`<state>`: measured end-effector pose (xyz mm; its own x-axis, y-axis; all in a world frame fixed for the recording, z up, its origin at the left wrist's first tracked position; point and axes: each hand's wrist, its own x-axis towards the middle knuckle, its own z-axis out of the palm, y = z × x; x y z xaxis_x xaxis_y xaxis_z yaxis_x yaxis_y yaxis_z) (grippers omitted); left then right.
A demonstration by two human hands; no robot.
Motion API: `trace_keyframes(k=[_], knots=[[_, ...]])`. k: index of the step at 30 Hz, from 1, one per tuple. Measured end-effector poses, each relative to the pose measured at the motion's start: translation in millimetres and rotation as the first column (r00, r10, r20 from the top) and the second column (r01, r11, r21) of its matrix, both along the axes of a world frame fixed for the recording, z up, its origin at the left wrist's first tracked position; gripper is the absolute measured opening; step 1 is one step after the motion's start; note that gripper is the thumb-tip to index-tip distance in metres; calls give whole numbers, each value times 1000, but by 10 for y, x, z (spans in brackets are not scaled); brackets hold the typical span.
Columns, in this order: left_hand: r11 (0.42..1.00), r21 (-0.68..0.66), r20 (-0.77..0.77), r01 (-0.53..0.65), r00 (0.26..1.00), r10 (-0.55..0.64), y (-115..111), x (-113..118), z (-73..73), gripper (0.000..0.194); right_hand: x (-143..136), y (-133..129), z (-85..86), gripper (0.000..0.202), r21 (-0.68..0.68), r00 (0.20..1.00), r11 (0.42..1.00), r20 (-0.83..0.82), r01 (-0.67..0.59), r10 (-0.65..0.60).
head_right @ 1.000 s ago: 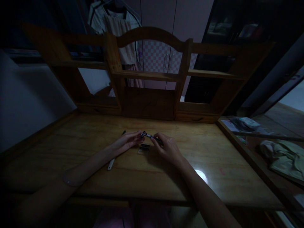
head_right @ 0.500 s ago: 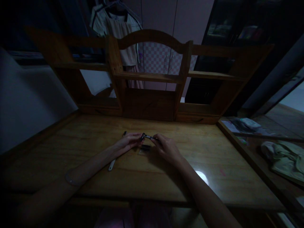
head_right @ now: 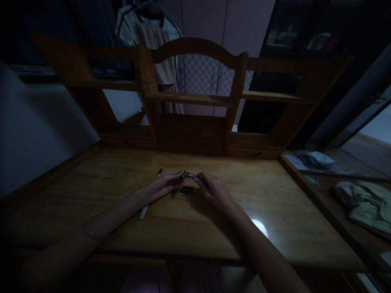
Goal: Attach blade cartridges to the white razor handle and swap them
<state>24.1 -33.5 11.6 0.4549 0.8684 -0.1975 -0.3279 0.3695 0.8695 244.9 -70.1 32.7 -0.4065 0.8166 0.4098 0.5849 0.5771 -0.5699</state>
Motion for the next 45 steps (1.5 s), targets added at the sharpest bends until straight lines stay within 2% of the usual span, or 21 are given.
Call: trace_keyframes(k=[13, 21, 27, 35, 39, 41, 42, 43, 45], knots=[[999, 35, 10, -15, 1000, 14, 39, -27, -45, 14, -11, -2, -2, 22, -6, 999, 999, 7, -33, 33], [1000, -30, 56, -8, 998, 10, 67, -42, -64, 17, 14, 24, -34, 26, -21, 999, 999, 7, 41, -41], [997, -17, 48, -71, 996, 71, 99, -59, -71, 16, 33, 39, -48, 27, -14, 998, 998, 17, 55, -55], [982, 85, 67, -171, 984, 166, 153, -126, -70, 25, 71, 103, -121, 33, -18, 997, 997, 2, 80, -80], [933, 281, -70, -225, 965, 254, 226, -175, -24, 33, 110, 157, -152, 34, -15, 993, 993, -14, 118, -119], [876, 422, -245, -234, 901, 359, 266, -228, 36, 36, 131, 169, -154, 33, -12, 990, 990, -27, 140, -141], [841, 497, -358, -214, 832, 424, 279, -268, 71, 35, 141, 170, -154, 32, -3, 987, 988, -34, 155, -155], [802, 572, -473, -171, 730, 493, 282, -320, 104, 34, 150, 168, -153, 32, 9, 984, 985, -42, 174, -174], [732, 681, -646, 3, 473, 599, 250, -453, 151, 27, 168, 157, -151, 30, 27, 977, 978, -62, 207, -205]])
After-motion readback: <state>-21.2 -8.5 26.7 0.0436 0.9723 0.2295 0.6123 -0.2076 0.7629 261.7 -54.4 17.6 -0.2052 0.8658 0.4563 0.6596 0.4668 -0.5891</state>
